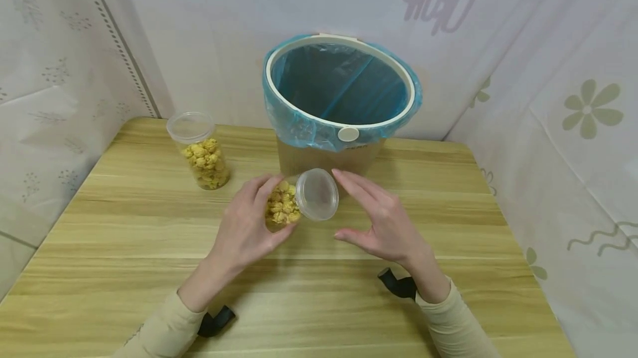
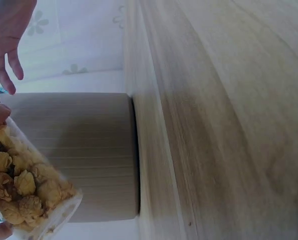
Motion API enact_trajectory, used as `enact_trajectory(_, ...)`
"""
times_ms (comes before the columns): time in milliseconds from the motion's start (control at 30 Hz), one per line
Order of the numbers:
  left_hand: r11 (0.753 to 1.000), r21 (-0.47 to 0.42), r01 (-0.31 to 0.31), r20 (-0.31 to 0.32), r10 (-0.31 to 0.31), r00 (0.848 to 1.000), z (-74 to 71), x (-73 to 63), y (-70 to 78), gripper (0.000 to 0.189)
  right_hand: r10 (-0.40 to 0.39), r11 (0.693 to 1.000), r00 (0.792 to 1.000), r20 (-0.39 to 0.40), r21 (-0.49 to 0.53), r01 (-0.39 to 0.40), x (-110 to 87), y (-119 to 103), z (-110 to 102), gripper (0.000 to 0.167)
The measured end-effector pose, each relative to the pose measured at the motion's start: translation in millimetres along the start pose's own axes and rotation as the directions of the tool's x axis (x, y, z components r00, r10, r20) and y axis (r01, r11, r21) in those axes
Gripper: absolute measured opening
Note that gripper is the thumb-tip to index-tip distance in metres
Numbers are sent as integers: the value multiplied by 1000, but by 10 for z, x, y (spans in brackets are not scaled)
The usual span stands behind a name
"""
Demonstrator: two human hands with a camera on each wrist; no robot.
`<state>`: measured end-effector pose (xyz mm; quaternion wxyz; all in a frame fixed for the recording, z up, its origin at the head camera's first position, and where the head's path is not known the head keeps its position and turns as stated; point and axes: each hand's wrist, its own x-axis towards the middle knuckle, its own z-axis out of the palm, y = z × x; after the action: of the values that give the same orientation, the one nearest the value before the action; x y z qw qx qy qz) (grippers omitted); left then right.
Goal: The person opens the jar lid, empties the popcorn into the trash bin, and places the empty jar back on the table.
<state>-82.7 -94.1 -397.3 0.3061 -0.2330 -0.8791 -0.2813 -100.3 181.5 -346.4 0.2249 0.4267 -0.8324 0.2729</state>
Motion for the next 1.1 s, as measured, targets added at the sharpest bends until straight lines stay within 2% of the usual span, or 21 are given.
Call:
enact_trajectory(133,997,39,-62,-18,62,998,27,-13,20,92,35,999,999,-10,3,-35,-7,-19,12,88)
enact_trajectory(400,988,101,-121,-4,122,993,53,-18,81,89,99,995,995,14,10,-99,-36,-22,41,81)
enact_trajectory(633,981,110,-163,-37,167,985,73,13,86,93,130,989,991,34,66,-132,-26,-43,17,71)
enact_trajectory(833,986,51,-160,2,160,987,40,6,87,90,114,989,992,58,87,-119,-18,-50,0,67)
enact_trajectory(1100,993,5,-120,77,119,990,-3,1,84,90,39,997,992,118,68,-48,7,-58,-54,67)
